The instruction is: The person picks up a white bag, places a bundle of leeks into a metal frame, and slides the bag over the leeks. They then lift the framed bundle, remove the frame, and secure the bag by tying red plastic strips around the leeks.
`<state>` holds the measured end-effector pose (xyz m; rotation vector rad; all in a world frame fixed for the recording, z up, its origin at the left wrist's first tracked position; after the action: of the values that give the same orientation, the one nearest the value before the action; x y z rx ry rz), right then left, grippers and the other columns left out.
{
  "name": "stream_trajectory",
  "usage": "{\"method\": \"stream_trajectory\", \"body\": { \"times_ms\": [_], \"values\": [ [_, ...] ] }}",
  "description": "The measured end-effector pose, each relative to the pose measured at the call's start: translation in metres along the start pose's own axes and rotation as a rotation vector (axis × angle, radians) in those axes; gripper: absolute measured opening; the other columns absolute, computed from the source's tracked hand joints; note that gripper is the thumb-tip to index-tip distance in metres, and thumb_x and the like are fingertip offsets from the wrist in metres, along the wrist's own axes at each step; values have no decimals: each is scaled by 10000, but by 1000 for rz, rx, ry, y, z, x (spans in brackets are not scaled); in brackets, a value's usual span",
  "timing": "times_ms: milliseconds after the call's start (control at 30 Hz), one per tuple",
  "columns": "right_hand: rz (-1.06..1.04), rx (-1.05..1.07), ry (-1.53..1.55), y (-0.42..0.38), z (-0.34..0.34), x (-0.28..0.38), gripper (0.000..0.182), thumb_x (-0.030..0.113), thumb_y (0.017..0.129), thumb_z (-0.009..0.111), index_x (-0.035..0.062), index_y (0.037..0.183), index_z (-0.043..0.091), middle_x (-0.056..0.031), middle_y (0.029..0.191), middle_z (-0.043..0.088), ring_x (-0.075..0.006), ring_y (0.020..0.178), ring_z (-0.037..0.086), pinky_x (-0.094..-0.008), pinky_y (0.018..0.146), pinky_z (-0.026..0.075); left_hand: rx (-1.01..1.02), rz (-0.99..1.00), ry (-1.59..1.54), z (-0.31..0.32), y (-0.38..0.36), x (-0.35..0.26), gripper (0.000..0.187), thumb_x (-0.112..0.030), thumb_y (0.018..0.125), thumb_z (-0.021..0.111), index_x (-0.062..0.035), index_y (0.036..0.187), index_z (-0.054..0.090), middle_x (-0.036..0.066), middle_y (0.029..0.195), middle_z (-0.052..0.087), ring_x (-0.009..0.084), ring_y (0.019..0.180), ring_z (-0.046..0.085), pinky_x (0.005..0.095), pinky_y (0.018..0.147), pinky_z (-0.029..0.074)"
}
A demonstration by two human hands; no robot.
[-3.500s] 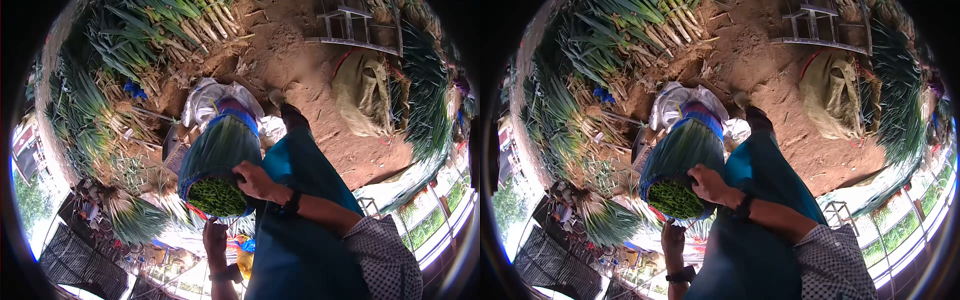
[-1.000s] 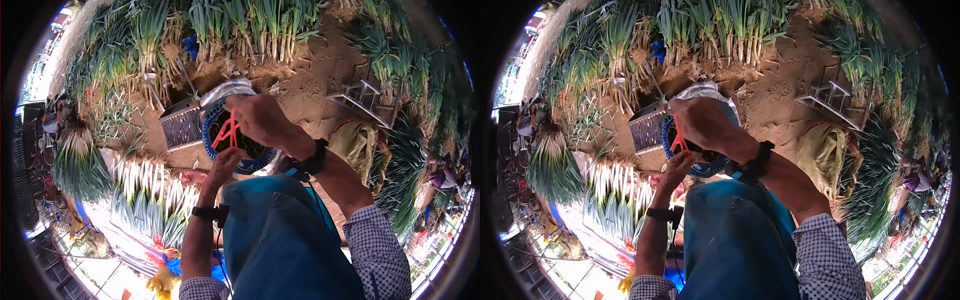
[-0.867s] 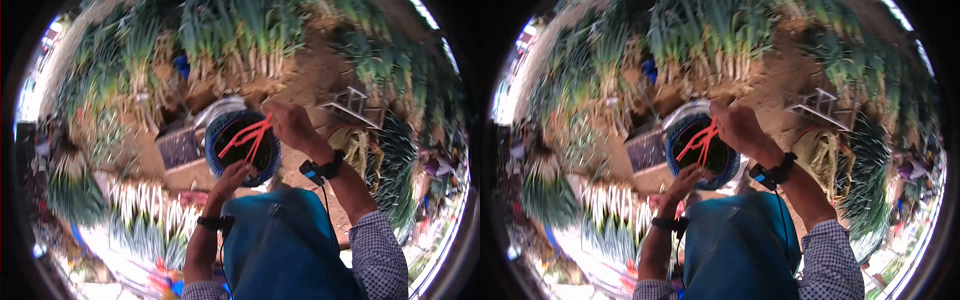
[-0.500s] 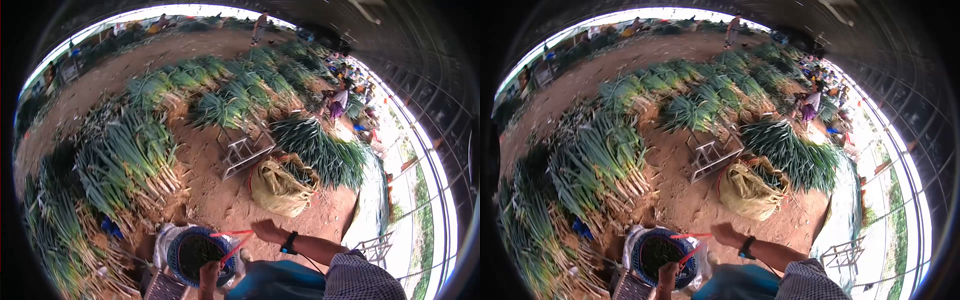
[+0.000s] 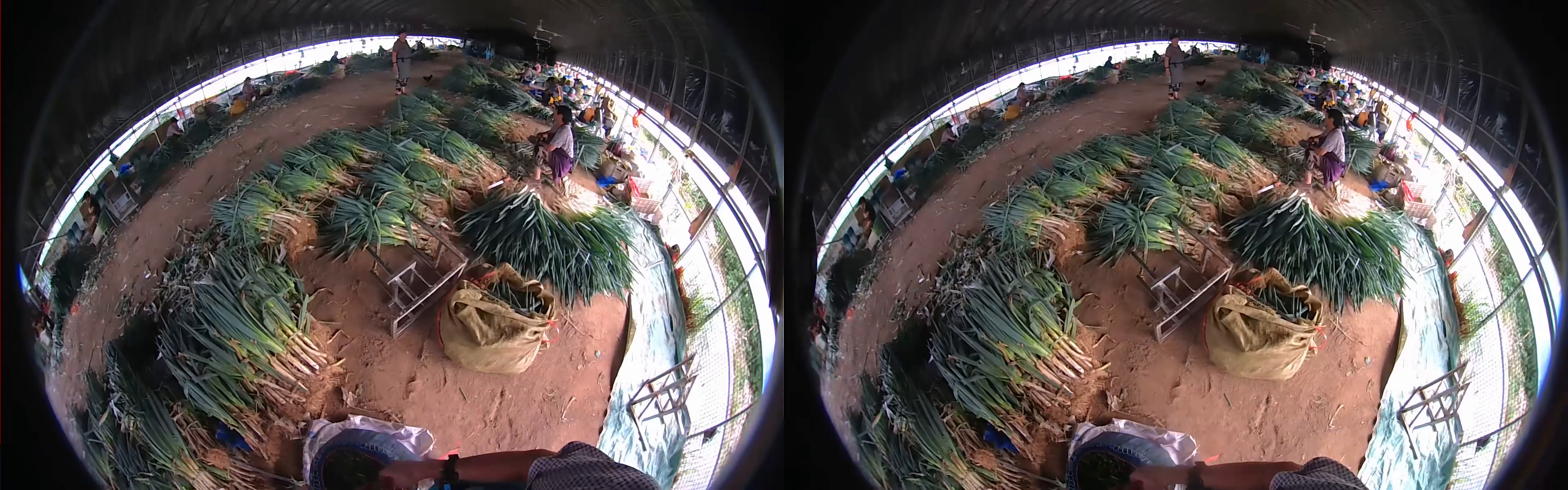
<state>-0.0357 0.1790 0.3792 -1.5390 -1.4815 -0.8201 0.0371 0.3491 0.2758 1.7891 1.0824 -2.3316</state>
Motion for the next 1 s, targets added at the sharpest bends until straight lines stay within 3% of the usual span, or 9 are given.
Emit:
{"method": "stream_trajectory", "body": {
  "times_ms": [133, 200, 300, 367, 433, 533, 700, 800, 1000],
  "values": [
    [-146, -7, -295, -10, -2, -7, 347, 303, 855, 460, 47, 721, 653, -125, 651, 641, -293, 626, 644, -403, 548, 507, 357, 66, -188, -41, 31, 140, 530, -315, 957, 552, -129, 1425, 386, 162, 1406, 458, 160, 1247, 434, 340, 1050, 302],
    [-332, -12, -485, -13, -8, -8, 197, 244, 691, 645, 60, 721, 580, -138, 666, 571, -333, 661, 595, -429, 526, 456, 62, -28, 43, -20, 16, 54, 399, -275, 931, 565, -95, 1270, 456, 177, 1240, 515, 226, 1109, 492, 377, 949, 359],
    [142, 266, -543, 21, -4, -53, 447, 466, 958, 460, 51, 936, 623, -216, 864, 635, -290, 827, 649, -435, 694, 507, 47, -10, 521, 5, 3, -30, 225, -214, 892, 584, -46, 1038, 562, 198, 990, 600, 323, 902, 578, 432, 798, 446],
    [301, -61, 84, 16, -30, -21, 288, 343, 942, 448, 114, 848, 596, -180, 741, 598, -307, 660, 607, -419, 603, 461, 214, 231, 1376, 25, -2, -59, 167, -174, 866, 596, -12, 884, 632, 212, 824, 657, 389, 764, 635, 469, 697, 504],
    [121, -174, -30, 36, 12, -40, 320, 384, 986, 445, 138, 990, 650, -119, 810, 661, -207, 686, 644, -411, 599, 514, -37, 421, 590, 4, -4, -23, 228, -217, 935, 481, -48, 962, 632, 119, 901, 637, 256, 763, 617, 354, 651, 462],
    [486, -326, 957, 38, 49, -12, 218, 219, 971, 508, 64, 1035, 647, -66, 822, 669, -163, 714, 652, -266, 644, 534, -7, 28, -737, 16, -14, -13, 316, -246, 975, 474, 0, 1110, 619, 52, 1096, 608, 163, 1037, 548, 315, 908, 408],
    [460, -552, 1041, 29, 47, 11, 249, 210, 973, 495, 18, 1076, 614, -57, 753, 620, -142, 712, 593, -296, 720, 498, -118, 376, 11, 7, -59, -60, 429, -191, 974, 530, 28, 1335, 456, 97, 1307, 534, 202, 1250, 465, 352, 1076, 333],
    [487, -561, 1085, 6, 49, 20, 234, 196, 987, 459, 22, 1044, 605, 9, 608, 431, -101, 539, 417, -291, 624, 444, -224, 49, -313, -37, -105, -34, 468, -180, 964, 559, 11, 1370, 428, 109, 1325, 526, 189, 1254, 464, 337, 1068, 354],
    [692, -553, 718, 6, 49, 63, 213, 145, 975, 435, 6, 940, 593, 40, 577, 391, -33, 504, 344, -233, 485, 319, -786, -175, -128, -158, -203, 110, 293, -210, 938, 574, 48, 1070, 617, 105, 903, 674, 155, 793, 629, 302, 736, 505]
  ]
}}
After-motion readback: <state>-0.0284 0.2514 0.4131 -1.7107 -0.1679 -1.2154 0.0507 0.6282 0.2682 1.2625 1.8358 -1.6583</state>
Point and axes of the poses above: each hand's wrist, its own y-axis towards the middle knuckle, its own z-axis out of the palm, x = y × z, the point moved 4 cm from there along y, towards the middle knuckle
